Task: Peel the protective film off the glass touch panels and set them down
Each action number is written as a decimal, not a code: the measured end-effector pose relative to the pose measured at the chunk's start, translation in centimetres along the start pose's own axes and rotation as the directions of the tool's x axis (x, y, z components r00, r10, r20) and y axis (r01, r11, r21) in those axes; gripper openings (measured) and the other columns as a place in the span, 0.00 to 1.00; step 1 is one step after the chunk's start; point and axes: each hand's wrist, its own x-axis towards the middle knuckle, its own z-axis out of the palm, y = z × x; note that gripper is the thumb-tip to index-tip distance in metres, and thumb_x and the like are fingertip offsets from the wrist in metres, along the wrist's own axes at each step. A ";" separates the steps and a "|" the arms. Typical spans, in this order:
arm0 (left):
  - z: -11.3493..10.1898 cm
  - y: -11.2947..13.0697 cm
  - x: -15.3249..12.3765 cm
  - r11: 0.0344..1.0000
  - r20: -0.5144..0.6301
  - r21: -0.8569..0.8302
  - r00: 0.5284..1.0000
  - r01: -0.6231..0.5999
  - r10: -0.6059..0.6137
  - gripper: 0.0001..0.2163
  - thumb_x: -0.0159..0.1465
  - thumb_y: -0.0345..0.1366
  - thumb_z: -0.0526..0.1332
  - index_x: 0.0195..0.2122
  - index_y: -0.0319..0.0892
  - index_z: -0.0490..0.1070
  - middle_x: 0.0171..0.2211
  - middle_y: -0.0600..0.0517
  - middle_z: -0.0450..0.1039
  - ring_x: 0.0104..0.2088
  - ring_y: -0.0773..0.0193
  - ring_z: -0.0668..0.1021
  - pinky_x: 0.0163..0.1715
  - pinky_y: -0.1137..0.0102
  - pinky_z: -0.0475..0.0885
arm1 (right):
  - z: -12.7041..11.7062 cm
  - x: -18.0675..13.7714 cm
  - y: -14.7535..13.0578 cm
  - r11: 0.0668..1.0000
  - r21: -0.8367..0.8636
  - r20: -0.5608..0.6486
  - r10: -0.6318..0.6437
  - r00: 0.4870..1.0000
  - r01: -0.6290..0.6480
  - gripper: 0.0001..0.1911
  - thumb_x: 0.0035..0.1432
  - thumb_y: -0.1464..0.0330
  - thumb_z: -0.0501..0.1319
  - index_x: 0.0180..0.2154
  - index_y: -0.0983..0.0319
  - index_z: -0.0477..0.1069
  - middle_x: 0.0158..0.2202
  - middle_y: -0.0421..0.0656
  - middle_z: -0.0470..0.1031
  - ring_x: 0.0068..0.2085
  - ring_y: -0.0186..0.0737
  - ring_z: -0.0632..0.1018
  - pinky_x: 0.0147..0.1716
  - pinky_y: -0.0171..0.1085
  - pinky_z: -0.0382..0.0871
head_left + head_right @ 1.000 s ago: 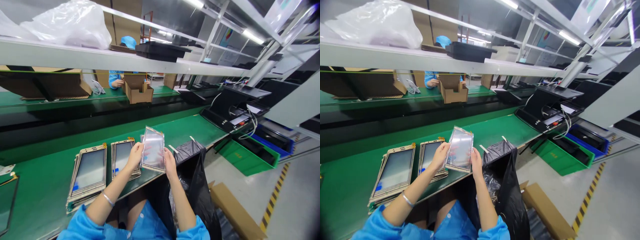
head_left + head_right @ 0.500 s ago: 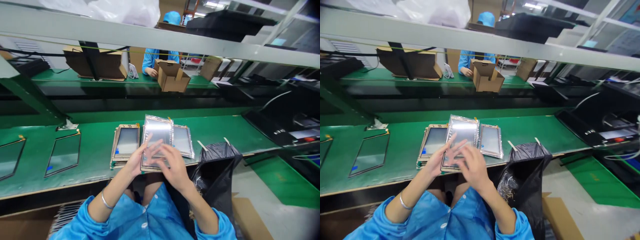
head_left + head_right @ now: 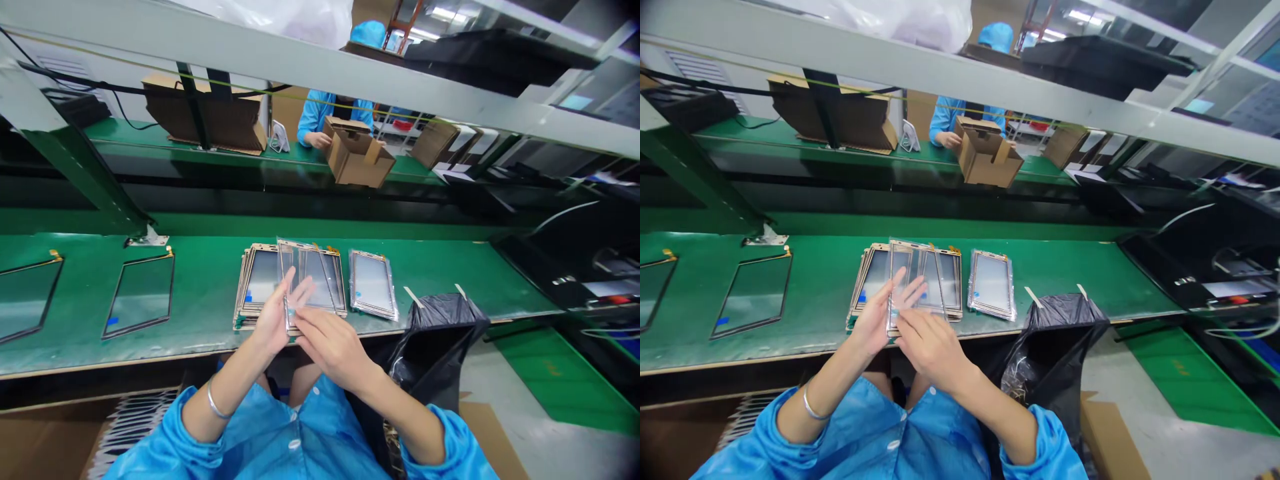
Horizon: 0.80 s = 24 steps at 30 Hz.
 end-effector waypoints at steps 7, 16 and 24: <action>0.0 0.3 0.0 0.997 -0.117 -0.007 0.990 -0.083 0.082 0.20 0.70 0.39 0.47 0.63 0.54 0.51 0.63 0.48 0.57 0.62 0.57 0.62 0.51 0.49 0.68 | 0.9 0.1 -0.3 0.996 -0.053 -0.014 -0.078 0.997 0.078 0.14 0.64 0.78 0.52 0.47 0.71 0.71 0.45 0.56 0.76 0.45 0.48 0.78 0.42 0.42 0.75; 0.2 0.5 0.5 0.993 -0.166 0.009 0.979 -0.121 0.121 0.20 0.70 0.44 0.45 0.63 0.51 0.51 0.64 0.46 0.55 0.63 0.56 0.61 0.49 0.51 0.71 | 0.9 1.1 -0.3 0.986 -0.131 0.041 -0.101 0.994 0.106 0.15 0.64 0.79 0.48 0.41 0.68 0.73 0.41 0.54 0.77 0.41 0.46 0.78 0.38 0.39 0.75; -0.5 -1.3 -0.2 0.979 -0.018 0.146 0.989 -0.144 0.148 0.29 0.60 0.29 0.63 0.61 0.51 0.57 0.61 0.49 0.62 0.55 0.53 0.72 0.48 0.61 0.74 | 1.6 2.2 2.9 0.712 0.559 0.114 0.443 0.889 -0.426 0.09 0.67 0.68 0.47 0.36 0.60 0.64 0.30 0.42 0.74 0.31 0.37 0.77 0.27 0.34 0.73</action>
